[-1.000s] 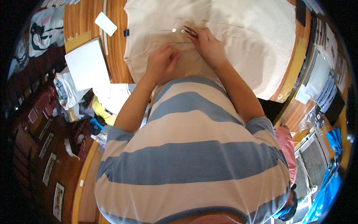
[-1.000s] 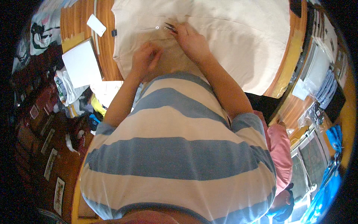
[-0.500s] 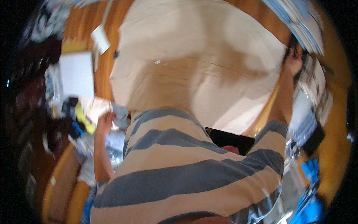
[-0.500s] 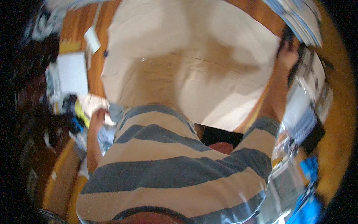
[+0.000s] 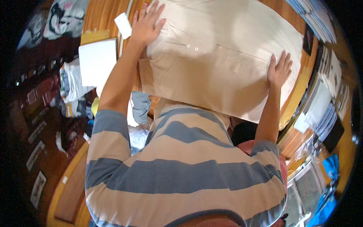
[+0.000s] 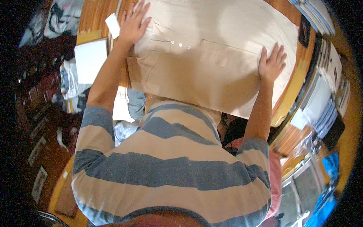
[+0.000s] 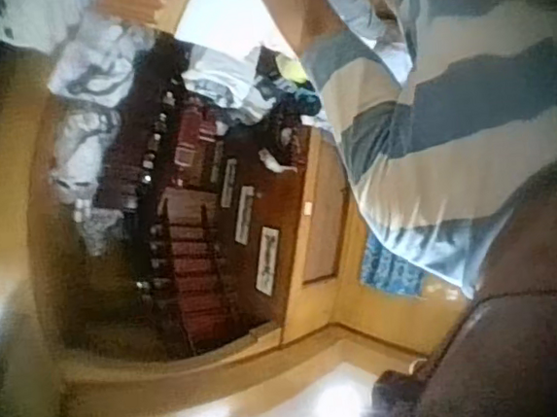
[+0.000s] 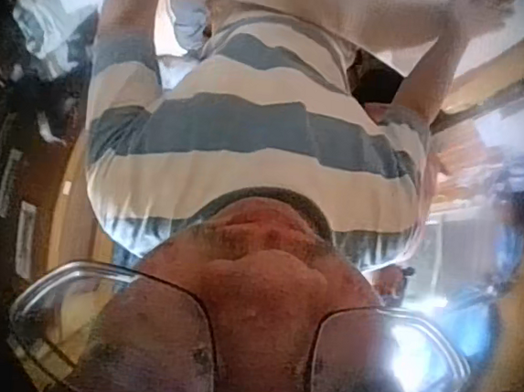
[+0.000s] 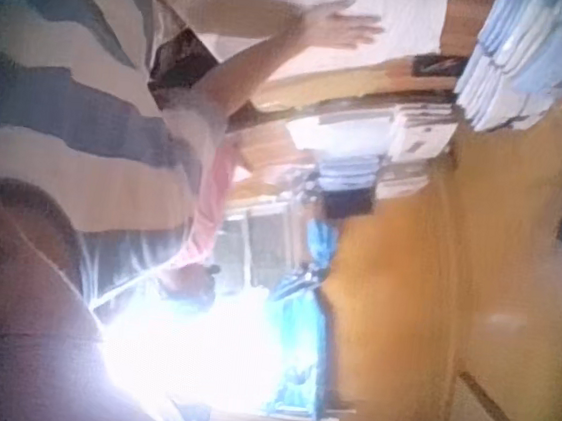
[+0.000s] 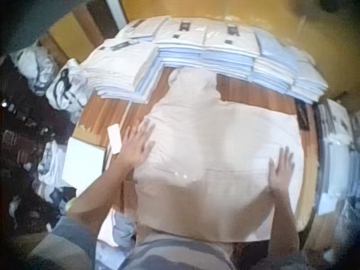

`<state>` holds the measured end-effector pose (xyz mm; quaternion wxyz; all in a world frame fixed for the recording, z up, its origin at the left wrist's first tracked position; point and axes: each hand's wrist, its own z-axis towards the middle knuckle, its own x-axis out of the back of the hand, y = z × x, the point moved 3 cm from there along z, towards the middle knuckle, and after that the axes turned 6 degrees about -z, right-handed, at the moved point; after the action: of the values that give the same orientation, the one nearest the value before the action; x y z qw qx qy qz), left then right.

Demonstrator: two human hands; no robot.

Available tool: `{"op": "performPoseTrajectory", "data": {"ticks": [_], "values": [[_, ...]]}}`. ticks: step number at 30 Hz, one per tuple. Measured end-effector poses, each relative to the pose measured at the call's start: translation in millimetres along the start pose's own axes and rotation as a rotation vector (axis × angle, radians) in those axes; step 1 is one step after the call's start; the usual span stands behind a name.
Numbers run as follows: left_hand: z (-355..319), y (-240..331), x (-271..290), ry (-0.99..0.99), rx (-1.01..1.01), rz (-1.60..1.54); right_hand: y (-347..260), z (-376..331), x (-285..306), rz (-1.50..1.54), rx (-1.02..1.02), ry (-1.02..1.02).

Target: The person folds a light-colored shirt on a wooden table using a rectangular folding board, applies a tag to the folded garment, and places it on a stack of similar items.

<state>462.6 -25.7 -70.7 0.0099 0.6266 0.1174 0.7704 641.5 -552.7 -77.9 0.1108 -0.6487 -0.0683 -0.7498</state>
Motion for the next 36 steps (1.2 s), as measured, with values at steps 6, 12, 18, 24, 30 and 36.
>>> {"op": "performPoseTrajectory", "data": {"ticks": [6, 12, 18, 24, 30, 36], "values": [[-14.1, -1.1, 4.7, 0.054, -0.087, -0.038, -2.6, -63.8, 35.7, 0.167, 0.009, 0.132], [-262.3, 36.5, 52.0, 0.070, 0.328, -0.745, -38.1, -293.2, 65.8, 0.505, -0.486, -0.092], [-370.9, 48.1, 41.8, -0.014, 0.701, -0.735, -4.0, -358.3, 73.7, 0.500, -0.541, -0.178], [-183.9, 33.6, 79.9, 0.285, 0.230, -0.859, -148.8, -158.7, 94.7, 0.629, 0.177, -0.199], [-113.0, 72.9, 82.7, 0.264, 0.433, -1.087, -341.8, -53.8, 45.9, 0.505, 0.587, -0.262], [-119.6, 63.3, 52.0, 0.369, 0.378, -1.046, -375.1, -45.1, 21.5, 0.344, 0.777, -0.351]]}}
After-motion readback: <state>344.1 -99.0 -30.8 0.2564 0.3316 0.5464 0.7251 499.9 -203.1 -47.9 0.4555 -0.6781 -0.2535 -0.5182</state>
